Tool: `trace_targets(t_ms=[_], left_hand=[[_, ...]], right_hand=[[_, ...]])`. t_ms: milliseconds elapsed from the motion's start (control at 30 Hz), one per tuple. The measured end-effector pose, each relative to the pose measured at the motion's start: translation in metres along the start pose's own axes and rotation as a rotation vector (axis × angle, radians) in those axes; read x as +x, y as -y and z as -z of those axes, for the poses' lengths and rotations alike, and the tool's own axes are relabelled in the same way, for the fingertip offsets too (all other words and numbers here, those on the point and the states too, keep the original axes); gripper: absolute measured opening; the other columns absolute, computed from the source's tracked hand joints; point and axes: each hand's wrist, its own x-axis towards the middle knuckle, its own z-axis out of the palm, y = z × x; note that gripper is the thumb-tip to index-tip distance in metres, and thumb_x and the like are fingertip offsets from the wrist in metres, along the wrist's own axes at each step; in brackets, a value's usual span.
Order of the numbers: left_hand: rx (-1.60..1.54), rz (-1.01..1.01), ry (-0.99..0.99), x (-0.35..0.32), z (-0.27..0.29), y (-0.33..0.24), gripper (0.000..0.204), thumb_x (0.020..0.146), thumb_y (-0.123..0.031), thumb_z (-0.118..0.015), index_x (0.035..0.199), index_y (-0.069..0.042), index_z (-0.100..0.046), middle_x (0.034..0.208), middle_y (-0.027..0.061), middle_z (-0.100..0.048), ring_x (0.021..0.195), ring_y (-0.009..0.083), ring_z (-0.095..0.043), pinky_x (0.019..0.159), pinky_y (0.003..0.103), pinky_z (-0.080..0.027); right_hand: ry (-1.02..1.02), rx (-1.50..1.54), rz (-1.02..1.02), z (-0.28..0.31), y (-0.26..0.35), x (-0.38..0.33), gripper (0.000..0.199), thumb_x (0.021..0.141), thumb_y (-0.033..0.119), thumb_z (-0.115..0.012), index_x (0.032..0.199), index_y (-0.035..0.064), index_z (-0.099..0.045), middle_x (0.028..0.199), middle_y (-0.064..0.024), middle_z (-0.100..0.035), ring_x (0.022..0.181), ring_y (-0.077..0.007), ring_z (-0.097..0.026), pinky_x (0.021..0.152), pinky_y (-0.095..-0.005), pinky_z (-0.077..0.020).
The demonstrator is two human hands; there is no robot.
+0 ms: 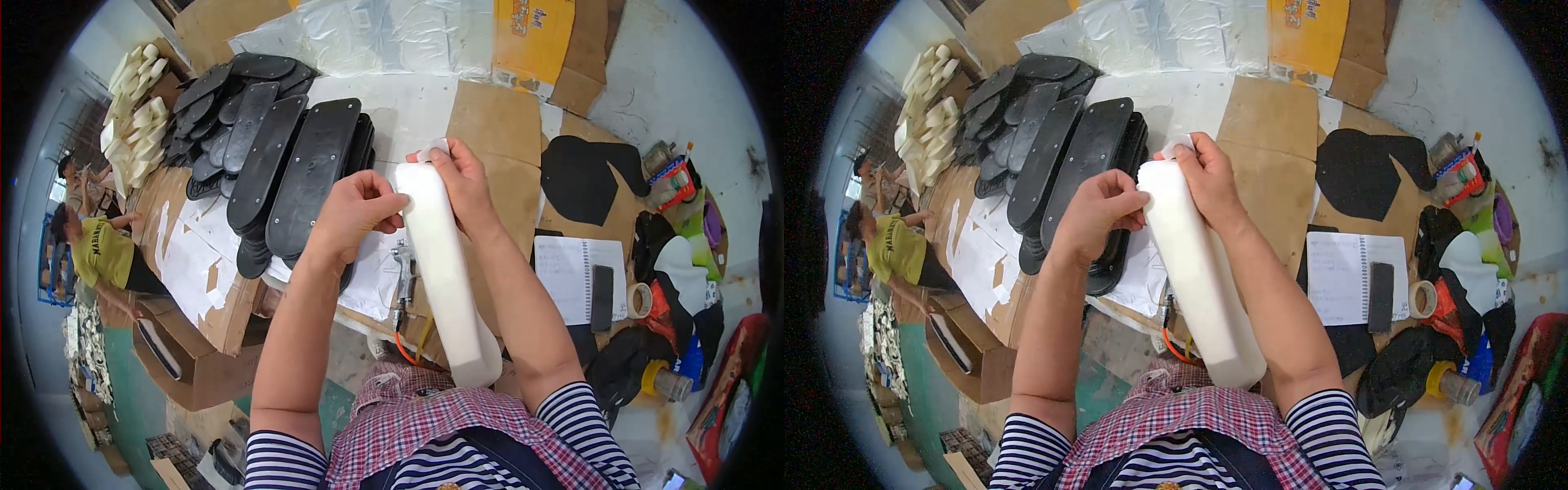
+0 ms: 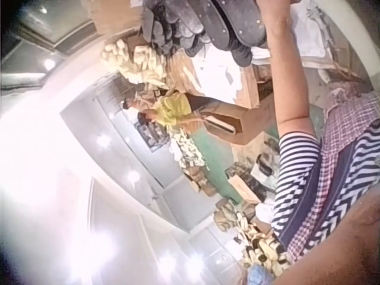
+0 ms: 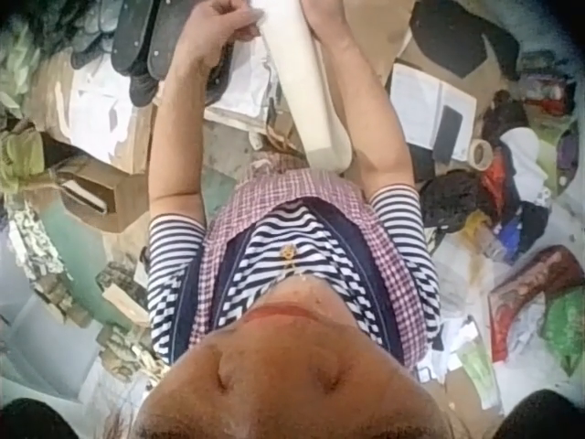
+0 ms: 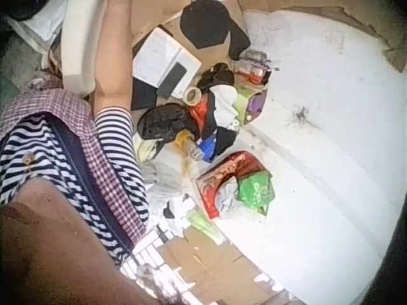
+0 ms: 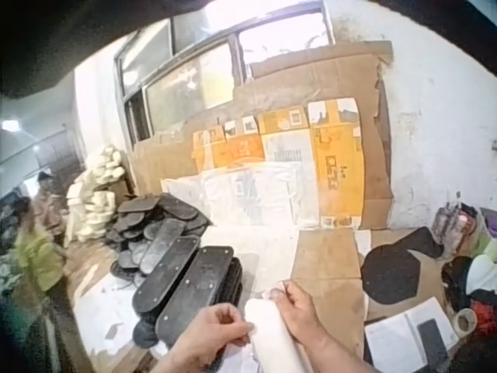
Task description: Applying foam padding and adhesive tape to shoe soles and organizing them on a workbench.
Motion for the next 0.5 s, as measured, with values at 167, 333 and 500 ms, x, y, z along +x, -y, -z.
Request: trace_targets(t_ms=[167,333,500], left_hand=[[-0.148,-0.01,-0.08,0.0,-0.018,0.01,0.009,0.079,-0.011,-0.066,0.078,-0.007,-0.058,0.072,0.0011,-0.059,0.062,0.0098,-0.056,0.058,0.022,-0.046],[-0.215,-0.027,-0.117,0.01,-0.024,0.021,0.009,0.078,-0.011,-0.066,0.076,-0.007,-0.058,0.068,0.001,-0.057,0.058,0.0092,-0.052,0.054,0.022,-0.044],[-0.239,-0.027,-0.153,0.015,-0.031,0.019,0.01,0.075,-0.008,-0.065,0.071,-0.004,-0.057,0.064,0.0017,-0.056,0.053,0.0088,-0.052,0.05,0.022,-0.042]], right_hand=[[-0.052,-0.015,0.045,0.006,0.006,-0.001,0.01,0.091,0.008,-0.05,0.097,0.0011,-0.054,0.086,-0.0063,-0.061,0.075,-0.0102,-0.061,0.062,-0.024,-0.0512],[-0.112,-0.298,0.186,0.006,0.005,-0.019,0.014,0.09,0.011,-0.054,0.099,0.0006,-0.058,0.087,-0.0037,-0.061,0.073,-0.009,-0.058,0.065,-0.0228,-0.0487],[0.005,0.051,-0.09,0.001,0.039,-0.033,0.013,0.087,0.01,-0.057,0.095,0.0008,-0.06,0.094,-0.003,-0.061,0.08,-0.0099,-0.056,0.072,-0.0242,-0.0459]])
